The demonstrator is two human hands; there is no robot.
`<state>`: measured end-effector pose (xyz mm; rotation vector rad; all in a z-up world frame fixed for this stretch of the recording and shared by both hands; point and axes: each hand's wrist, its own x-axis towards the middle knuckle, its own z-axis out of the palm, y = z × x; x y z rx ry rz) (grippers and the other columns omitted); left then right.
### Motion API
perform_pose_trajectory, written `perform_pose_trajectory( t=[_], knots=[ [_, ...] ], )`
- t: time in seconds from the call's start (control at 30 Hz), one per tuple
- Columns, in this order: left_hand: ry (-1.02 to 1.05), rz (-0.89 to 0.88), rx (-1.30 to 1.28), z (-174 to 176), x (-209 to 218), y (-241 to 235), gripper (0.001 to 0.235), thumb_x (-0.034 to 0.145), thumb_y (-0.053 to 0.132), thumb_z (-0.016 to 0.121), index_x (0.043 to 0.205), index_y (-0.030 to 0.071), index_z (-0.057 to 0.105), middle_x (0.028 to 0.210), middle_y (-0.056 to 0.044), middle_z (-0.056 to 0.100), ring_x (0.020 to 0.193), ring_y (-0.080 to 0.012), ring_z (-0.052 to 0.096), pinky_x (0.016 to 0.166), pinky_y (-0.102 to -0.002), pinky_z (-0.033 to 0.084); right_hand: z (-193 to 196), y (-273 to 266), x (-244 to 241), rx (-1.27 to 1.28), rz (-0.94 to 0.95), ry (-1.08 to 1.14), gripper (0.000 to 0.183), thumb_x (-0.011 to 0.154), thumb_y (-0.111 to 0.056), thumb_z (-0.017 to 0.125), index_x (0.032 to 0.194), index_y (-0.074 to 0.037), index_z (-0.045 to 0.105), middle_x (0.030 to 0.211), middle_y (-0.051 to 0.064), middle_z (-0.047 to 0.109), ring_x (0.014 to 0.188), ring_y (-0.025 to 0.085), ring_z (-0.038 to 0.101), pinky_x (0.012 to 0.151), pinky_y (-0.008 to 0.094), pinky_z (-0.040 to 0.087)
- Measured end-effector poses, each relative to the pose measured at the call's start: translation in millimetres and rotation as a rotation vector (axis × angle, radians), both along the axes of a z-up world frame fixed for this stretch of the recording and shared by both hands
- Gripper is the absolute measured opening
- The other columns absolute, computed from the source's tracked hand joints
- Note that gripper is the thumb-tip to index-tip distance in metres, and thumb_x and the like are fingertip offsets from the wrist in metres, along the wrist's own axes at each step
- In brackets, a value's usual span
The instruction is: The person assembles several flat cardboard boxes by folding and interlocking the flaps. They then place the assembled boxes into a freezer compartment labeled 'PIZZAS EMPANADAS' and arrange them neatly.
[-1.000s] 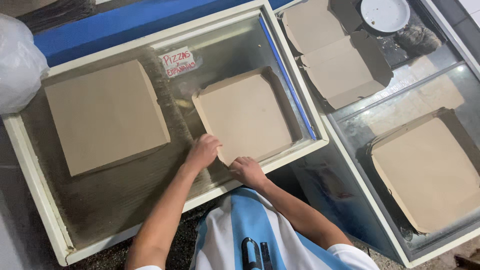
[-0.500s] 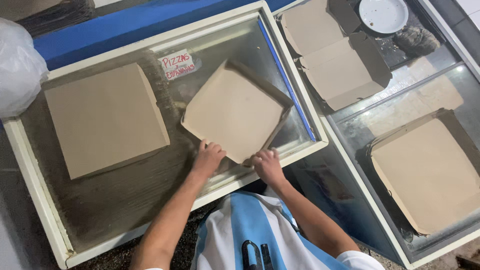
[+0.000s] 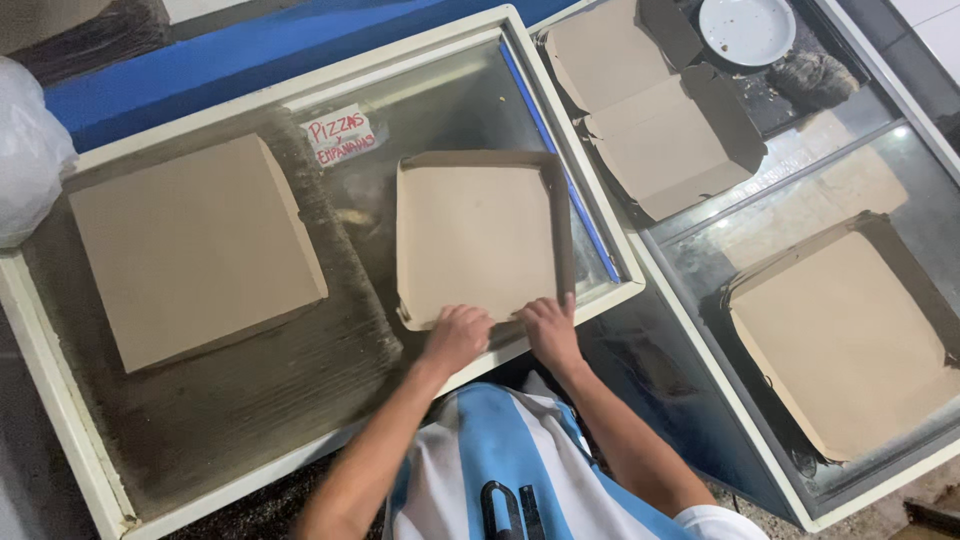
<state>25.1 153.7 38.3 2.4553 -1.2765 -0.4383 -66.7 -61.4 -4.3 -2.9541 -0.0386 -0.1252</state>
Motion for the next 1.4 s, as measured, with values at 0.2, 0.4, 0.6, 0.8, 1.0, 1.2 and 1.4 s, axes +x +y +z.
perform_pose_trajectory(
  t=[0.2, 0.4, 0.6, 0.8, 1.0, 1.2, 1.4],
  knots=[
    [-0.280, 0.002, 0.198, 21.3, 27.1, 58.7, 0.039, 0.094, 0.028, 0.060, 0.131, 0.027, 0.069, 0.147, -0.001, 0.062, 0.147, -0.0257, 0.046, 0.122, -0.060, 0.027, -2.8, -38.6, 5.9, -0.021, -0.118, 0.123, 0.020, 0.101, -0.020, 0.052, 0.107, -0.027, 0.070, 0.120, 0.000, 0.065, 0.132, 0.027, 0.056, 0.115, 0.072, 0.027],
    [-0.339, -0.126, 0.257, -54.5, 45.8, 78.8, 0.014, 0.095, 0.027, 0.065, 0.106, 0.025, 0.074, 0.109, 0.003, 0.073, 0.130, -0.0206, 0.056, 0.118, -0.063, 0.034, 0.7, -25.7, 12.2, -0.132, -0.188, 0.140, 0.033, 0.088, -0.029, 0.071, 0.121, -0.029, 0.067, 0.135, 0.002, 0.059, 0.140, 0.029, 0.049, 0.116, 0.071, 0.026],
    [-0.302, -0.067, 0.274, -52.2, 35.1, 53.5, 0.022, 0.099, 0.048, 0.059, 0.098, 0.032, 0.074, 0.095, 0.009, 0.073, 0.112, -0.0132, 0.060, 0.111, -0.048, 0.040, 17.5, 53.9, -3.2, 0.226, 0.205, 0.147, 0.041, 0.083, -0.039, 0.076, 0.119, -0.028, 0.062, 0.120, 0.002, 0.060, 0.126, 0.029, 0.055, 0.109, 0.061, 0.037],
    [-0.176, -0.047, 0.211, -31.2, 25.9, 32.4, 0.015, 0.099, 0.042, 0.065, 0.100, 0.030, 0.074, 0.089, 0.007, 0.072, 0.099, -0.0162, 0.065, 0.095, -0.042, 0.048, -30.8, 71.6, 2.0, 0.210, 0.285, 0.004, 0.014, 0.091, -0.031, 0.068, 0.100, -0.022, 0.062, 0.089, -0.001, 0.065, 0.089, 0.023, 0.067, 0.083, 0.043, 0.050],
    [-0.295, -0.110, 0.138, -53.2, 32.4, 38.3, 0.010, 0.093, 0.037, 0.066, 0.098, 0.029, 0.070, 0.104, 0.009, 0.070, 0.115, -0.0133, 0.057, 0.104, -0.040, 0.043, -17.1, 61.6, -7.3, 0.367, 0.263, 0.008, 0.007, 0.092, -0.021, 0.065, 0.096, -0.018, 0.059, 0.084, 0.003, 0.063, 0.084, 0.029, 0.068, 0.076, 0.043, 0.052],
    [-0.234, -0.062, 0.307, -31.3, 33.1, 33.8, 0.017, 0.106, 0.036, 0.057, 0.111, 0.029, 0.071, 0.113, 0.008, 0.071, 0.122, -0.0130, 0.060, 0.117, -0.044, 0.040, -21.2, 60.7, -9.2, 0.425, 0.191, 0.010, 0.006, 0.099, -0.018, 0.057, 0.094, -0.015, 0.057, 0.081, 0.007, 0.060, 0.079, 0.032, 0.066, 0.070, 0.044, 0.052],
    [-0.208, -0.057, 0.305, -41.7, 30.3, 28.5, 0.017, 0.103, 0.042, 0.059, 0.107, 0.031, 0.071, 0.107, 0.010, 0.071, 0.119, -0.0119, 0.061, 0.116, -0.045, 0.040, -8.9, 60.8, -9.4, 0.487, 0.202, 0.075, 0.004, 0.095, -0.016, 0.060, 0.093, -0.015, 0.056, 0.083, 0.006, 0.059, 0.075, 0.032, 0.066, 0.066, 0.040, 0.053]
  ],
)
